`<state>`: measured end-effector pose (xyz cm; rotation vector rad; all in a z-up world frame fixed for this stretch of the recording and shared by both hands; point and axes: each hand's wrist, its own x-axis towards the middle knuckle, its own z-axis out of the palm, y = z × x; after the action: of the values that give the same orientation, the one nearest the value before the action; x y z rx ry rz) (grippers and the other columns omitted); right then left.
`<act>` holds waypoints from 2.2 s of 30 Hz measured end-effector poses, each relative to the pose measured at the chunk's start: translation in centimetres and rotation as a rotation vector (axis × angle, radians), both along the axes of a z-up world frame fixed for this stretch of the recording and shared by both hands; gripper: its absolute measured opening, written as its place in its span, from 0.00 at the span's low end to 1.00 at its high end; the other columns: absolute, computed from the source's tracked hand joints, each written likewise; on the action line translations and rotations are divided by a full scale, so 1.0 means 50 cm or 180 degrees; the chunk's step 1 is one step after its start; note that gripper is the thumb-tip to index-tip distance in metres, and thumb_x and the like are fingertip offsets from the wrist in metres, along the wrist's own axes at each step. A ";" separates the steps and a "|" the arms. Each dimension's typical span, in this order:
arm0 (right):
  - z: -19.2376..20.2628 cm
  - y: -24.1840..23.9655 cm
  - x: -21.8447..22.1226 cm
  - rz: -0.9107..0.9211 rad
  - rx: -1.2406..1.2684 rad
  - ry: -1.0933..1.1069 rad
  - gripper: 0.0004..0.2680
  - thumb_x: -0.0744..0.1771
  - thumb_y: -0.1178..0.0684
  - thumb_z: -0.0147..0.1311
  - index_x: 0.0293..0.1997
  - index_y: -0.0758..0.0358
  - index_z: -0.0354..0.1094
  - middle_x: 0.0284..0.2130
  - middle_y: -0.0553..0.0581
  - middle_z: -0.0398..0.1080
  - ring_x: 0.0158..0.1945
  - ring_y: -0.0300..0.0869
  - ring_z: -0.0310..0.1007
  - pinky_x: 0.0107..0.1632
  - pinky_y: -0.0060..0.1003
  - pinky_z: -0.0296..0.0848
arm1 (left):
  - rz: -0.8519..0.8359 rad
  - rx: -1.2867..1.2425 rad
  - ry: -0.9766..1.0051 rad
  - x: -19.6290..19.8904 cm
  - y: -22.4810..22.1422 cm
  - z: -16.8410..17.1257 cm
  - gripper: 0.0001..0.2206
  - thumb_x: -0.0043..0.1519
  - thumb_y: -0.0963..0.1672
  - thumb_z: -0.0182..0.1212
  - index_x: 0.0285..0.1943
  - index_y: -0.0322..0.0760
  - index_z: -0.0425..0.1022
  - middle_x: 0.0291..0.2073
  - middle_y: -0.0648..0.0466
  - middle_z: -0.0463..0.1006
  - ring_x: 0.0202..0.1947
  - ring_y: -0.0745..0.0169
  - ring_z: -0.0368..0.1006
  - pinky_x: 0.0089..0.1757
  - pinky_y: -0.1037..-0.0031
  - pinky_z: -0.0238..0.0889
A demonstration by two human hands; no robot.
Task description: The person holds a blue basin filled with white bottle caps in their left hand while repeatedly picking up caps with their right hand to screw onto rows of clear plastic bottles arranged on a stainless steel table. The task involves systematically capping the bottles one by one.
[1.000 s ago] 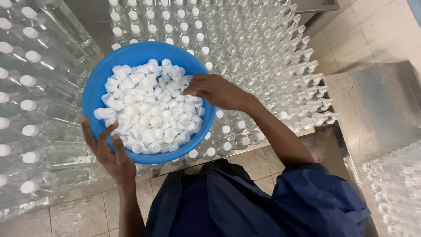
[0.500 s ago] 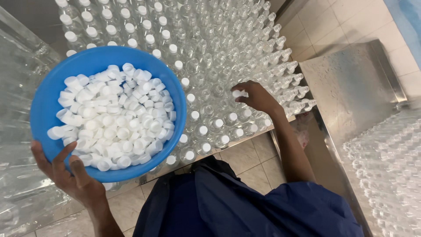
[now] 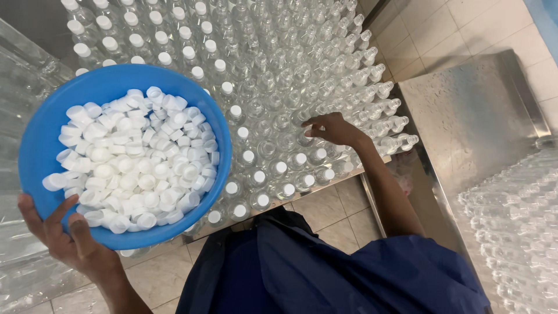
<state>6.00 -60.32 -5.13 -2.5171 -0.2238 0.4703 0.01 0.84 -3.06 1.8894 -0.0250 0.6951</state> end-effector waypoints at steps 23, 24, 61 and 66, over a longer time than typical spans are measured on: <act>-0.016 -0.030 0.063 0.0061 0.0391 0.1008 0.13 0.68 0.57 0.56 0.56 0.50 0.84 0.33 0.51 0.82 0.37 0.38 0.78 0.46 0.36 0.70 | 0.0088 0.0095 0.0106 0.004 -0.006 0.004 0.16 0.85 0.47 0.51 0.64 0.26 0.76 0.89 0.42 0.51 0.91 0.27 0.50 0.76 0.27 0.67; -0.015 -0.023 0.072 0.0060 0.0355 0.1109 0.13 0.68 0.58 0.56 0.56 0.50 0.84 0.29 0.50 0.79 0.37 0.38 0.77 0.47 0.36 0.70 | 0.0127 0.0091 0.0069 -0.003 -0.002 0.003 0.15 0.85 0.46 0.51 0.64 0.27 0.76 0.89 0.41 0.52 0.90 0.25 0.51 0.75 0.26 0.69; 0.332 0.443 0.112 0.1173 0.0453 -0.0041 0.12 0.71 0.43 0.60 0.61 0.47 0.77 0.54 0.51 0.71 0.57 0.47 0.72 0.59 0.48 0.71 | -0.0017 0.0022 0.0010 0.006 -0.015 0.052 0.19 0.81 0.48 0.49 0.61 0.27 0.80 0.86 0.43 0.53 0.87 0.34 0.49 0.74 0.31 0.60; 0.319 0.378 0.095 0.0697 0.1007 -0.0703 0.06 0.70 0.54 0.66 0.51 0.53 0.77 0.47 0.52 0.74 0.45 0.41 0.74 0.47 0.35 0.76 | 0.0010 0.0072 -0.0044 0.004 -0.011 0.035 0.18 0.83 0.49 0.49 0.60 0.27 0.78 0.87 0.43 0.52 0.89 0.32 0.47 0.77 0.27 0.59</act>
<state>10.76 -41.40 10.83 -2.2388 -0.6136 0.2176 0.20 0.29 -1.28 1.9067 -0.0386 0.7127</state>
